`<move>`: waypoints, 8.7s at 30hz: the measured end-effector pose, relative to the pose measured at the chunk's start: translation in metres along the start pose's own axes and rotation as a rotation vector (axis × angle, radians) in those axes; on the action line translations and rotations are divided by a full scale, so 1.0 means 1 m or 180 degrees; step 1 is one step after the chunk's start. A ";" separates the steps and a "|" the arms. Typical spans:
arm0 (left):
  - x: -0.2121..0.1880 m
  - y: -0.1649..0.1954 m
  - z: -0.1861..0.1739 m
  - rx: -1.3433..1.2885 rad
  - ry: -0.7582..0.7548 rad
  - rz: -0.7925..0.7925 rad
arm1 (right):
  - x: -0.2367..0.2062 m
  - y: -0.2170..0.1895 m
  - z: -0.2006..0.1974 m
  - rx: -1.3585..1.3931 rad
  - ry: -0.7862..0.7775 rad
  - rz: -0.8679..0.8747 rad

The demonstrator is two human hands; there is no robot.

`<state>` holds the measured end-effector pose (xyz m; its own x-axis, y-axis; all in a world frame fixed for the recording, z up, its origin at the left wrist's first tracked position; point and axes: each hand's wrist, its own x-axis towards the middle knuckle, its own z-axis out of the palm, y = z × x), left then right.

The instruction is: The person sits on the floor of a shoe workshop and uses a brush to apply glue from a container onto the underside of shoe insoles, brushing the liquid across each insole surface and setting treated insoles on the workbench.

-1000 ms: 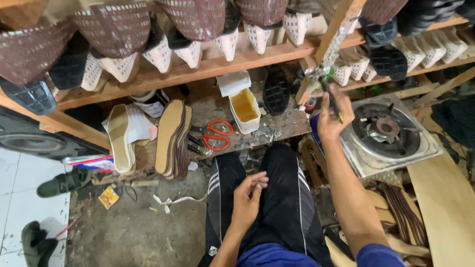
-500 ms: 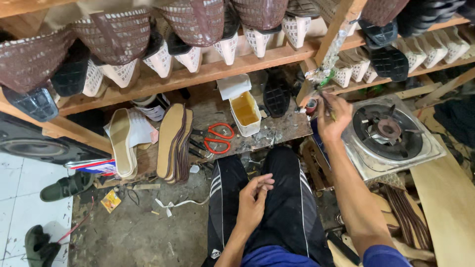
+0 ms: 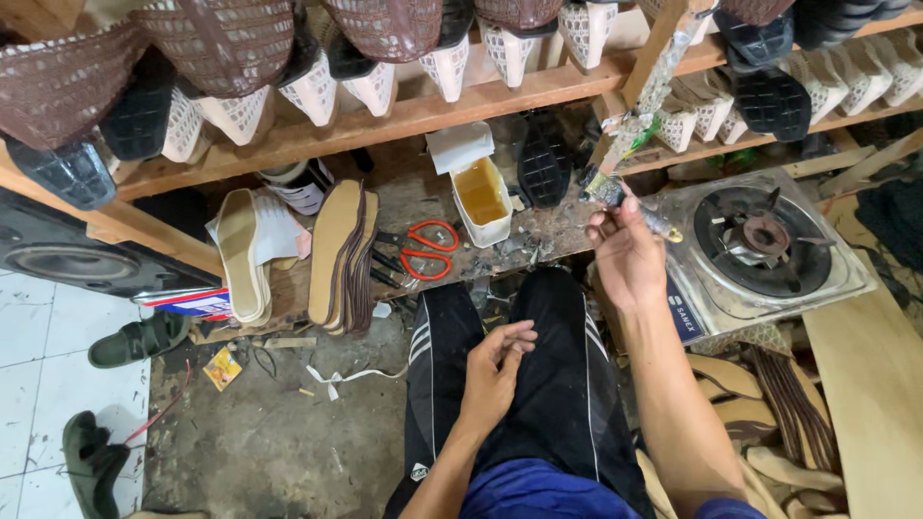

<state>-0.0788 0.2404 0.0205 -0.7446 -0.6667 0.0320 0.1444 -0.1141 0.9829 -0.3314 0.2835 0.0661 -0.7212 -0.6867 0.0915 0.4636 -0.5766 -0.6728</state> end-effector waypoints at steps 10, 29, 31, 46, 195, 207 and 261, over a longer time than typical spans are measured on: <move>0.016 0.044 0.011 -0.0517 -0.0092 0.0501 | -0.056 0.030 0.070 -0.0119 -0.0381 0.0015; 0.018 0.085 -0.005 -0.0614 0.0596 0.0603 | -0.110 0.054 0.110 -0.4060 -0.1545 -0.1799; 0.016 0.088 -0.014 -0.0464 0.0755 0.0476 | -0.109 0.047 0.110 -0.3793 -0.1582 -0.1557; 0.047 0.061 -0.059 -0.1708 0.1465 0.0771 | -0.134 0.066 0.065 -0.1846 -0.0059 -0.1296; -0.033 0.091 -0.086 -0.4714 0.0168 0.0442 | -0.013 0.030 0.108 -0.0642 -0.0883 -0.0075; -0.039 0.088 -0.094 -0.4729 0.0511 0.0301 | 0.032 0.039 0.099 -0.2737 -0.0956 -0.0450; -0.025 0.104 -0.057 -0.3649 -0.0022 0.0366 | -0.101 0.026 0.162 -0.3603 -0.2028 -0.1437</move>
<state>-0.0081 0.2032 0.1118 -0.6918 -0.7129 0.1152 0.7165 -0.6578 0.2321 -0.1634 0.2660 0.1580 -0.1947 -0.7974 0.5712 -0.6361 -0.3407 -0.6923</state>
